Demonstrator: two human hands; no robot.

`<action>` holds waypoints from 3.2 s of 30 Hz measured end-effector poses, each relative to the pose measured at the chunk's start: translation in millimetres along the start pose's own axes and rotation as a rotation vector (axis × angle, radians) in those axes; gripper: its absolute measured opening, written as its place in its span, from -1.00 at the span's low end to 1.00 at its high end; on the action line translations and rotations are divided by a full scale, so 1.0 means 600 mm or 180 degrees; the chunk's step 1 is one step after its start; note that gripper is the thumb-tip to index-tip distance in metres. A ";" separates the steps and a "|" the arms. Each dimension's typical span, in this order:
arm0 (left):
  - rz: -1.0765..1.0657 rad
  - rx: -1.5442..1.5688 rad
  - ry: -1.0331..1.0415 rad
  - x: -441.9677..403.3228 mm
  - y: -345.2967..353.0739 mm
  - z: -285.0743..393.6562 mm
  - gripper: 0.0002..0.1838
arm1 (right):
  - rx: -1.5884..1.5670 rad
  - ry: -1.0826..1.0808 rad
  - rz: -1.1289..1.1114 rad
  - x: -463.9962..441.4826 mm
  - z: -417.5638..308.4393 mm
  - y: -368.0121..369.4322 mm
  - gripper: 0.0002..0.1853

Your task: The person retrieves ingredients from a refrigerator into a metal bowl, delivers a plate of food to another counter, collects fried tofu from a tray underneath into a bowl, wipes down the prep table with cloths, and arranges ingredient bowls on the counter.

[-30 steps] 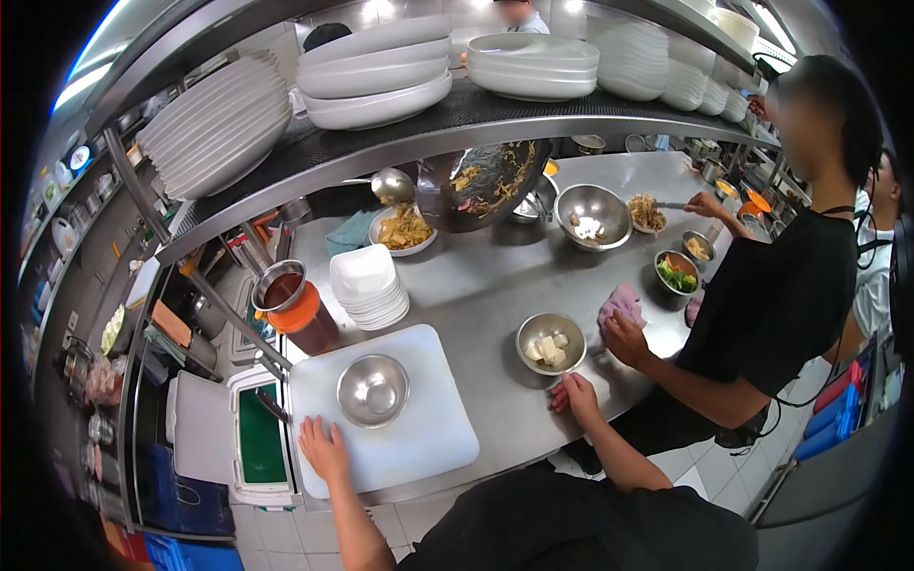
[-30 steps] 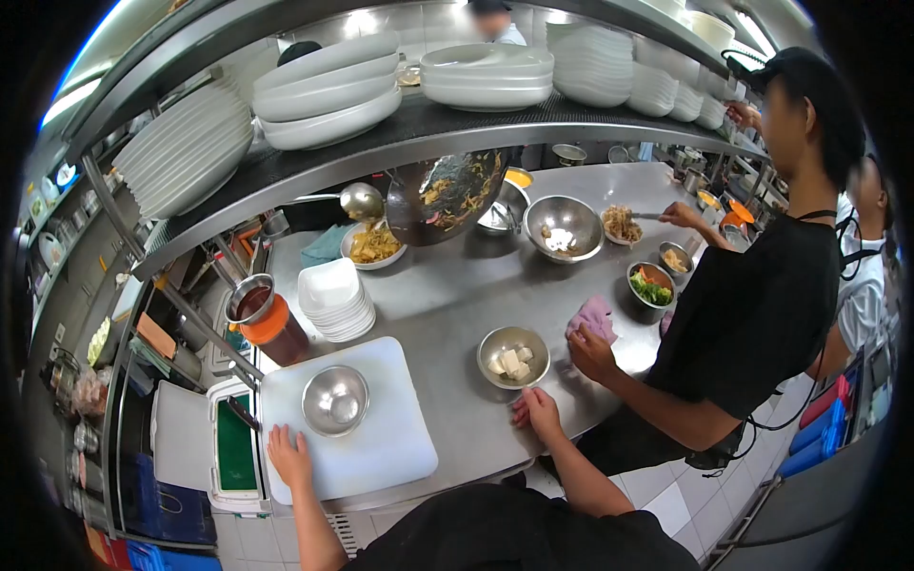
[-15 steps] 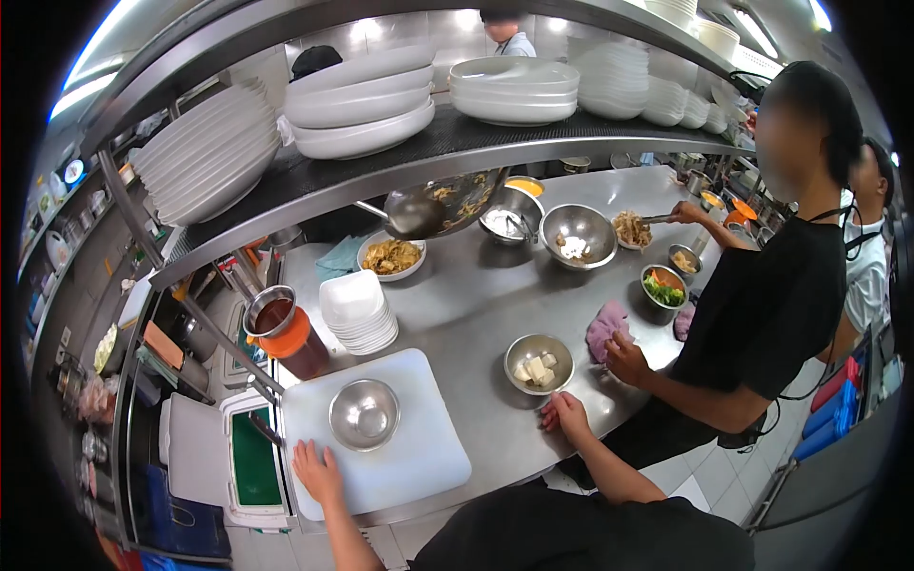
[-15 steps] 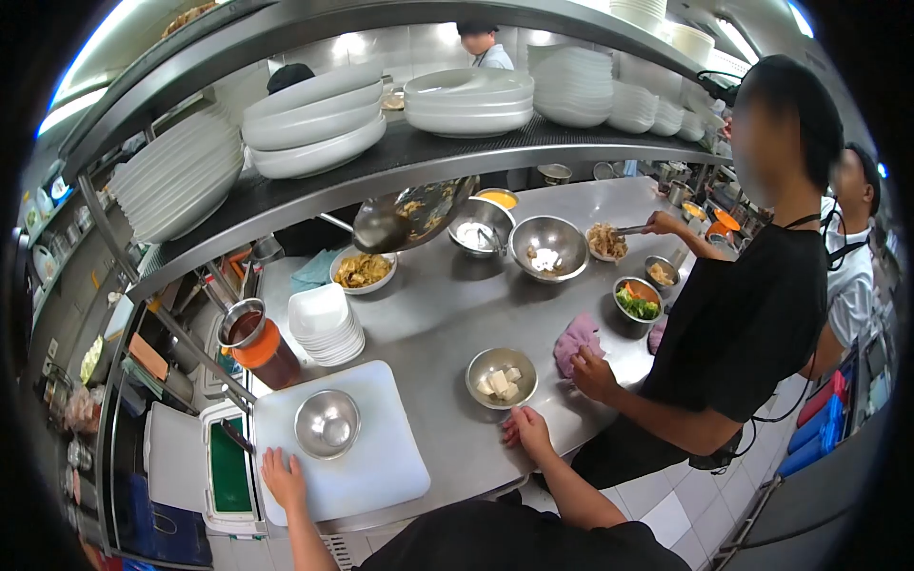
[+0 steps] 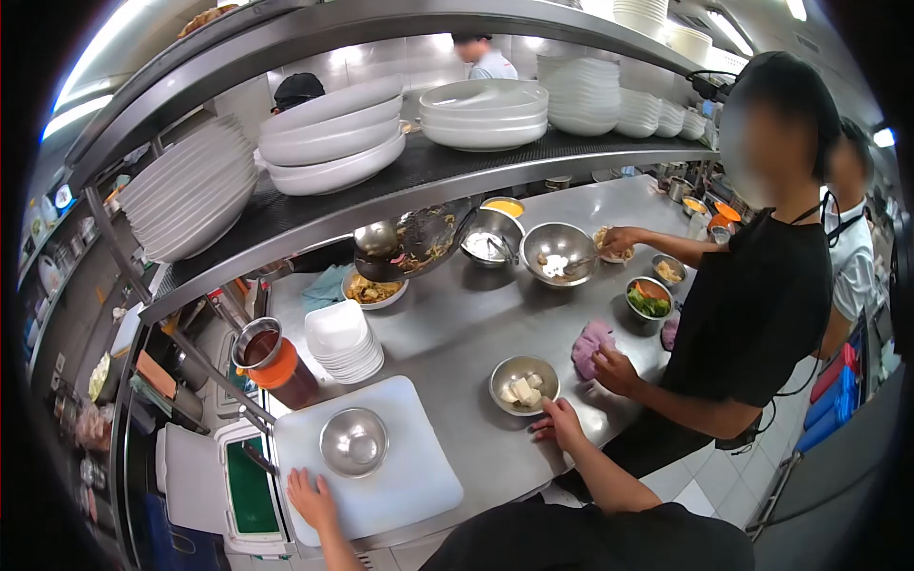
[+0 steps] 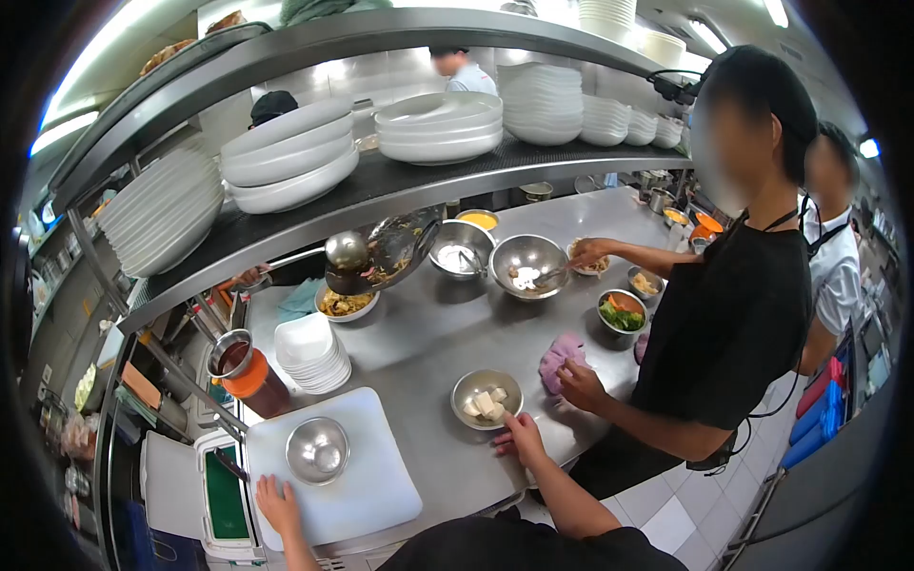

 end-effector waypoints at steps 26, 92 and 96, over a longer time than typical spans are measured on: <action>0.0038 -0.0099 0.0105 -0.020 0.017 0.017 -0.63 | -0.0692 -0.1851 0.1034 -0.491 -0.698 -0.053 -0.78; 0.0296 0.0023 -0.0187 -0.023 -0.001 -0.030 -0.59 | 0.2192 0.0446 -0.2293 0.055 0.106 0.387 -0.62; 0.0278 -0.0030 -0.0173 -0.024 -0.010 -0.018 -0.59 | 0.1891 0.0074 -0.1920 -0.058 0.080 0.393 -0.63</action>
Point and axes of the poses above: each hand's wrist, its own x-axis away from the middle knuckle, its own y-axis out of the palm, z = x × y, the point moved 3 cm from there along -x, towards the middle knuckle, and after that the axes turned 2 degrees about y, right-handed, at the moved point
